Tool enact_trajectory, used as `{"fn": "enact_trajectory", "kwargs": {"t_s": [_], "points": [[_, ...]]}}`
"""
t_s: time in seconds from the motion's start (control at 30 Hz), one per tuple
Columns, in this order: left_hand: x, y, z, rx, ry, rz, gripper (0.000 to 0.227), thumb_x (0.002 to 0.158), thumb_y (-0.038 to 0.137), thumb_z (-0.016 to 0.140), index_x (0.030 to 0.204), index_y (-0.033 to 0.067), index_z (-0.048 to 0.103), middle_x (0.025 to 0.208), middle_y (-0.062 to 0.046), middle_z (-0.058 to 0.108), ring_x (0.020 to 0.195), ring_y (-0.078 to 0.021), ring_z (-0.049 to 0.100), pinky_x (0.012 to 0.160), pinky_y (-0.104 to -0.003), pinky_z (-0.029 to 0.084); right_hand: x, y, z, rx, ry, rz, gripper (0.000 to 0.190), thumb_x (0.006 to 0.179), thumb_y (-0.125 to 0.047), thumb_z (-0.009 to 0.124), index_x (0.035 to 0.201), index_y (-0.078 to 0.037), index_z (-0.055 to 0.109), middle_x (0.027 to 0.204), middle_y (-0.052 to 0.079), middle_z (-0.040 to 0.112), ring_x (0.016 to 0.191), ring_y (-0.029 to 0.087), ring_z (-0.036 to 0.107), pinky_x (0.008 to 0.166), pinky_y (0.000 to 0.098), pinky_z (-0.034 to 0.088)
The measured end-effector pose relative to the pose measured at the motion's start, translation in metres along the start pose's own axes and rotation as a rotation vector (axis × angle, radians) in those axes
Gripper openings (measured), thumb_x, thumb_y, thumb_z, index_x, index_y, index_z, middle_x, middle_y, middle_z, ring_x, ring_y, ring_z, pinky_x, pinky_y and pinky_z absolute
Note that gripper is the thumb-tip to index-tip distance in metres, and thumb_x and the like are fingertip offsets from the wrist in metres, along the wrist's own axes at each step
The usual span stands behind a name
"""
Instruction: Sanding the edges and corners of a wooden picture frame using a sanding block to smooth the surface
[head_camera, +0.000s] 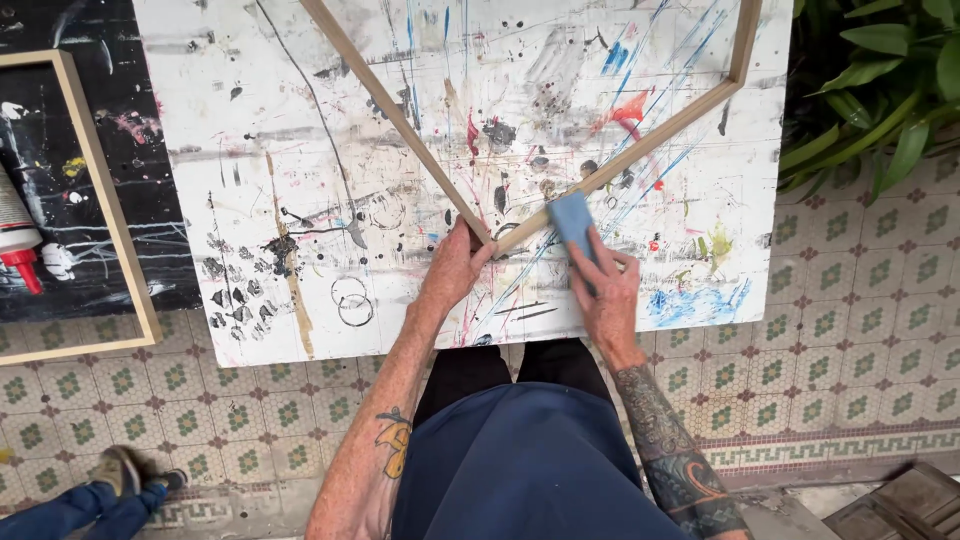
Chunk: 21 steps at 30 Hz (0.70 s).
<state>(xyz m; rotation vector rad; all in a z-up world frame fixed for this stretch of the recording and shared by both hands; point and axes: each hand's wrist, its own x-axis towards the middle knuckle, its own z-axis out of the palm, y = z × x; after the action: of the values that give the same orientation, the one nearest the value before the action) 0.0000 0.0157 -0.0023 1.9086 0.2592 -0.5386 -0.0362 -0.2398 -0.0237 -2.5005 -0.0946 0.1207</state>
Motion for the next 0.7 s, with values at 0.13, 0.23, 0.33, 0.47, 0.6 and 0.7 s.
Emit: {"fn": "enact_trajectory", "kwargs": {"t_s": [0.13, 0.23, 0.33, 0.47, 0.6, 0.7], "points": [[0.005, -0.009, 0.01, 0.024, 0.078, -0.068, 0.033, 0.085, 0.021, 0.067, 0.108, 0.0017, 0.052, 0.098, -0.024, 0.068, 0.095, -0.0391, 0.069, 0.085, -0.051, 0.056, 0.014, 0.032, -0.078, 0.131, 0.206, 0.259, 0.041, 0.098, -0.018, 0.066, 0.137, -0.03, 0.058, 0.153, 0.001, 0.041, 0.116, 0.023, 0.037, 0.098, 0.0466, 0.039], [0.002, 0.002, 0.012, 0.041, 0.133, -0.138, 0.031, 0.081, 0.02, 0.066, 0.105, 0.004, 0.054, 0.095, -0.023, 0.07, 0.091, -0.0359, 0.071, 0.082, -0.051, 0.057, 0.011, 0.045, -0.12, 0.24, 0.275, 0.318, 0.059, 0.089, -0.014, 0.075, 0.143, -0.018, 0.052, 0.149, 0.011, 0.045, 0.112, 0.031, 0.056, 0.083, 0.0382, 0.054], [-0.012, 0.018, 0.02, 0.039, 0.125, -0.234, 0.034, 0.08, 0.02, 0.067, 0.108, 0.0048, 0.055, 0.101, -0.024, 0.07, 0.095, -0.0354, 0.071, 0.086, -0.051, 0.057, -0.002, 0.076, -0.136, 0.524, 0.304, 0.476, 0.062, 0.09, -0.015, 0.073, 0.146, -0.016, 0.045, 0.147, 0.017, 0.045, 0.112, 0.026, 0.055, 0.087, 0.0374, 0.053], [-0.038, 0.026, 0.053, 0.071, 0.143, -0.379, 0.036, 0.075, 0.027, 0.069, 0.107, 0.0128, 0.059, 0.105, -0.016, 0.071, 0.103, -0.0366, 0.068, 0.095, -0.054, 0.051, -0.01, 0.099, -0.149, 0.867, 0.305, 0.664, 0.058, 0.093, -0.012, 0.065, 0.146, -0.02, 0.043, 0.144, 0.012, 0.05, 0.115, 0.022, 0.056, 0.089, 0.0369, 0.051], [-0.062, 0.027, 0.118, -0.307, 0.202, -0.465, 0.038, 0.076, 0.016, 0.071, 0.108, 0.0056, 0.054, 0.108, -0.02, 0.066, 0.098, -0.032, 0.07, 0.085, -0.04, 0.061, -0.014, 0.157, -0.156, 1.159, 0.237, 0.707, 0.057, 0.092, -0.012, 0.06, 0.146, -0.017, 0.044, 0.14, 0.012, 0.053, 0.112, 0.021, 0.057, 0.087, 0.036, 0.053], [-0.069, 0.047, 0.167, -0.591, 0.283, -0.546, 0.029, 0.08, 0.007, 0.072, 0.103, 0.0022, 0.055, 0.104, -0.018, 0.06, 0.088, -0.0296, 0.07, 0.081, -0.032, 0.062, -0.005, 0.162, -0.183, 1.22, 0.161, 0.787, 0.06, 0.087, -0.012, 0.059, 0.146, -0.012, 0.042, 0.143, 0.011, 0.05, 0.118, 0.021, 0.055, 0.094, 0.0343, 0.05]]}}
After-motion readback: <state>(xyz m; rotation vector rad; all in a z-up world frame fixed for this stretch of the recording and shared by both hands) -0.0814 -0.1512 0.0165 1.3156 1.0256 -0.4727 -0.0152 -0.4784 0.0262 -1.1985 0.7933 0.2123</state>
